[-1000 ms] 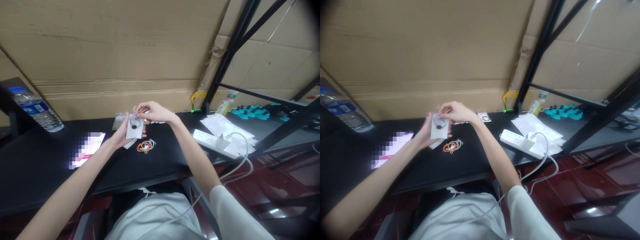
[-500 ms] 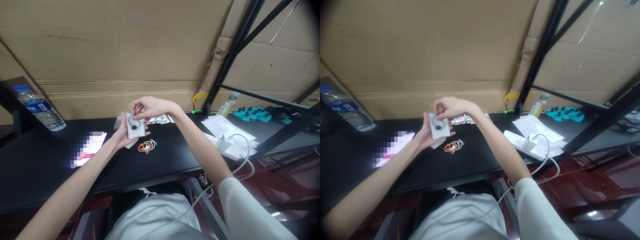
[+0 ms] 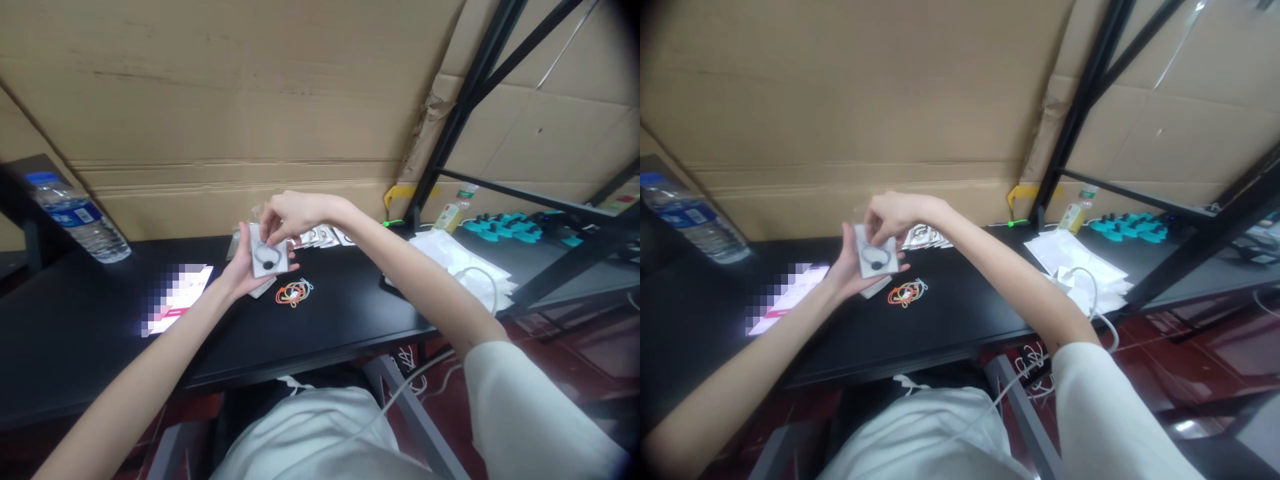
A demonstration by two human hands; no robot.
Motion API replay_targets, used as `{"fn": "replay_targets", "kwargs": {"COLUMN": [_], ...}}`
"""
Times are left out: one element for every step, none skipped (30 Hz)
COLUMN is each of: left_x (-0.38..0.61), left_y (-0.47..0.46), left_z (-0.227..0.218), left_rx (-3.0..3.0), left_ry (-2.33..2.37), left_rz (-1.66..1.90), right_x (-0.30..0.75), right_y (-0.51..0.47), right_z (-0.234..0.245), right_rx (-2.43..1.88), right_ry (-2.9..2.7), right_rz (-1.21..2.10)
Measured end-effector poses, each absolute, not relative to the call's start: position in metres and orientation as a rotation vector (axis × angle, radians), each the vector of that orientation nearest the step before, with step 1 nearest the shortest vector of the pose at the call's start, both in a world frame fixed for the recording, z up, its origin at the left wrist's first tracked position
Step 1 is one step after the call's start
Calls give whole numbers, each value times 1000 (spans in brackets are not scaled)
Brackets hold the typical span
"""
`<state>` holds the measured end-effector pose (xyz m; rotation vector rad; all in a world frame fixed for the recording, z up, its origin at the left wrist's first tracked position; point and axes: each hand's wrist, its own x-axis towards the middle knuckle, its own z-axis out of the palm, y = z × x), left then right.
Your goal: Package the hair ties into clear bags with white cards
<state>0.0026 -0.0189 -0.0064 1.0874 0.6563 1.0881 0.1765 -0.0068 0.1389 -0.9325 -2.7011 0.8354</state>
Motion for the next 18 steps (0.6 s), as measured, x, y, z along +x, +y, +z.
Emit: {"fn": "replay_targets", "kwargs": {"left_x": [3, 3, 3, 3, 3, 2, 2, 2, 1, 1, 0, 0, -1, -1, -1, -1, -1, 0], "left_y": [-19, -19, -19, -19, -19, -19, -18, -17, -16, -15, -14, -13, -12, -12, -11, -11, -11, -11], "left_z": [-6, -6, -6, -6, -5, -5, -5, -6, -6, -7, -8, -8, -9, -10, -11, -11, -11, -11], "left_rx": [1071, 1058, 1047, 1035, 1020, 1001, 979, 956, 935, 916, 900, 888, 882, 880, 882, 887, 893, 899], "left_ry": [644, 636, 631, 621, 606, 586, 561, 532, 502, 469, 436, 405, 379, 363, 355, 354, 357, 362], "left_rz": [1090, 1087, 1079, 1067, 1055, 1044, 1032, 1022, 1010, 997, 983, 969, 960, 951, 945, 941, 940, 940], "right_x": [175, 175, 174, 173, 173, 173, 173, 173, 173, 173, 174, 174, 174, 174, 174, 174, 174, 174], "right_y": [-6, -6, -5, -4, -2, -1, -1, -1, -1, -2, -3, -4, -5, -7, -8, -9, -10, -11], "right_z": [139, 138, 138, 138, 138, 138, 138, 139, 140, 141, 141, 142, 142, 142, 142, 142, 142, 142], "right_rx": [-946, -958, -966, -971, -974, -974, -971, -966, -957, -950, -946, -951, -964, -981, -1001, -1019, -1033, -1045], "right_ry": [-2707, -2715, -2730, -2750, -2774, -2800, -2826, -2850, -2871, -2888, -2903, -2914, -2920, -2926, -2931, -2936, -2941, -2945], "right_rz": [842, 843, 840, 831, 817, 806, 800, 802, 809, 818, 825, 826, 823, 824, 829, 839, 852, 864]}}
